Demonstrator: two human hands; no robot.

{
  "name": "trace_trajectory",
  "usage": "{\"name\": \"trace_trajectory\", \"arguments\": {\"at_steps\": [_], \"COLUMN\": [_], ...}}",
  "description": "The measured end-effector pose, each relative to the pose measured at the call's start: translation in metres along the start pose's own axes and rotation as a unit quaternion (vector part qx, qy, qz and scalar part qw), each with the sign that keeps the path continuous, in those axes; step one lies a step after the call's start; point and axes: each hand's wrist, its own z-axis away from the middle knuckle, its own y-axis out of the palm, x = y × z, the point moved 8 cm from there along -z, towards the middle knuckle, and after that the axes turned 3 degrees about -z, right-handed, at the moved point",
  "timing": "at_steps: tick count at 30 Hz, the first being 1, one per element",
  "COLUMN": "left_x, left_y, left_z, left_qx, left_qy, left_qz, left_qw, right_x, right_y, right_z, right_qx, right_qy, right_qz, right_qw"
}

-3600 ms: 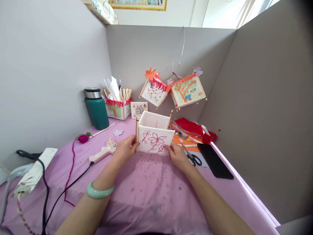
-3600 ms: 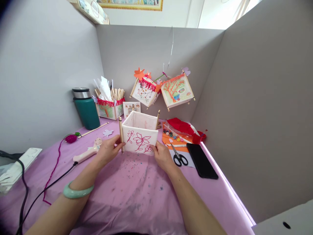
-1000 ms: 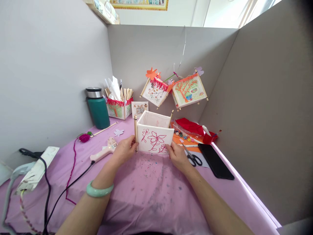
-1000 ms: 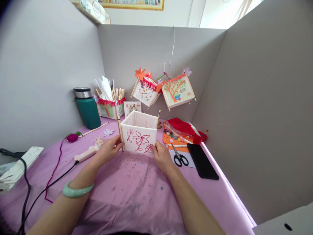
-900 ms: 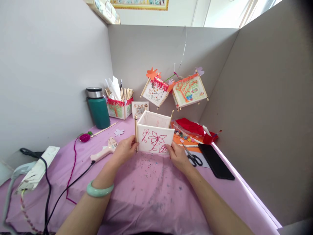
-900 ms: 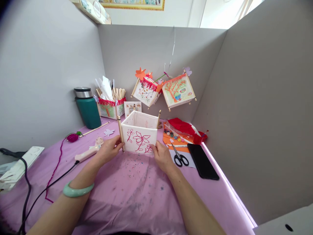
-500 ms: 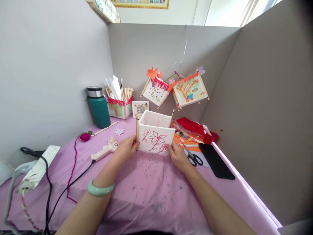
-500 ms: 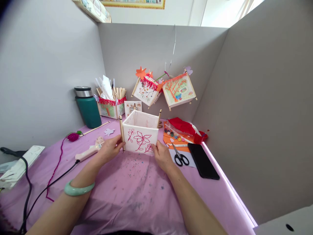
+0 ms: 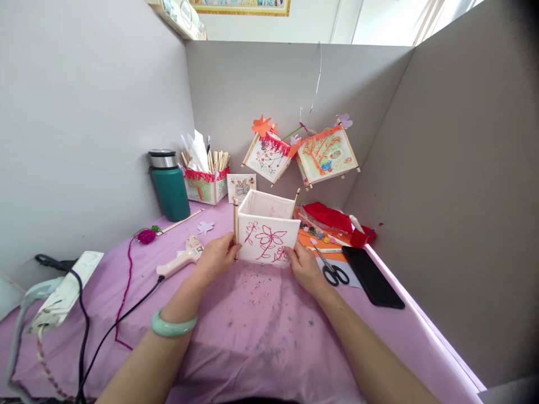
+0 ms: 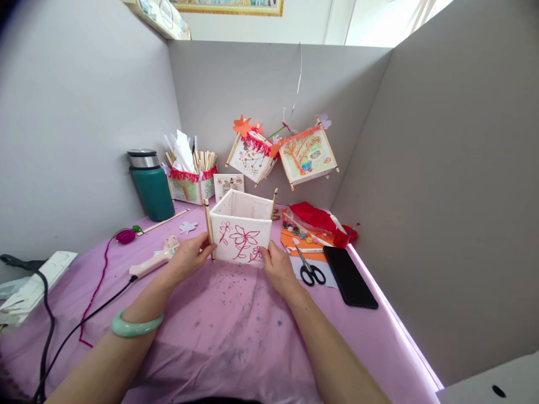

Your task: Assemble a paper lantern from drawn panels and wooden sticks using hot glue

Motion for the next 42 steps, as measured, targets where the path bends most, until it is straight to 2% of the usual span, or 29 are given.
{"name": "trace_trajectory", "arguments": {"at_steps": [5, 9, 17, 25, 42], "left_x": [0.001, 0.002, 0.002, -0.003, 0.0], "left_y": [-0.003, -0.008, -0.011, -0.012, -0.009], "left_z": [0.001, 0.001, 0.0, 0.001, 0.0], "left_qx": [-0.014, -0.047, -0.081, -0.074, -0.071], "left_qy": [-0.02, -0.026, -0.019, -0.025, -0.035], "left_qz": [0.004, 0.013, 0.011, 0.015, -0.016], "left_qw": [1.0, 0.998, 0.996, 0.997, 0.997], "right_x": [0.004, 0.007, 0.009, 0.007, 0.017], "right_y": [0.0, 0.002, 0.005, 0.005, 0.003], "right_z": [0.002, 0.002, 0.002, 0.002, 0.006], "right_qx": [-0.002, 0.003, 0.012, 0.017, 0.034], "right_qy": [-0.016, -0.032, -0.041, -0.024, -0.049], "right_qz": [0.004, 0.001, 0.001, -0.011, 0.024], "right_qw": [1.0, 0.999, 0.999, 1.0, 0.998]}}
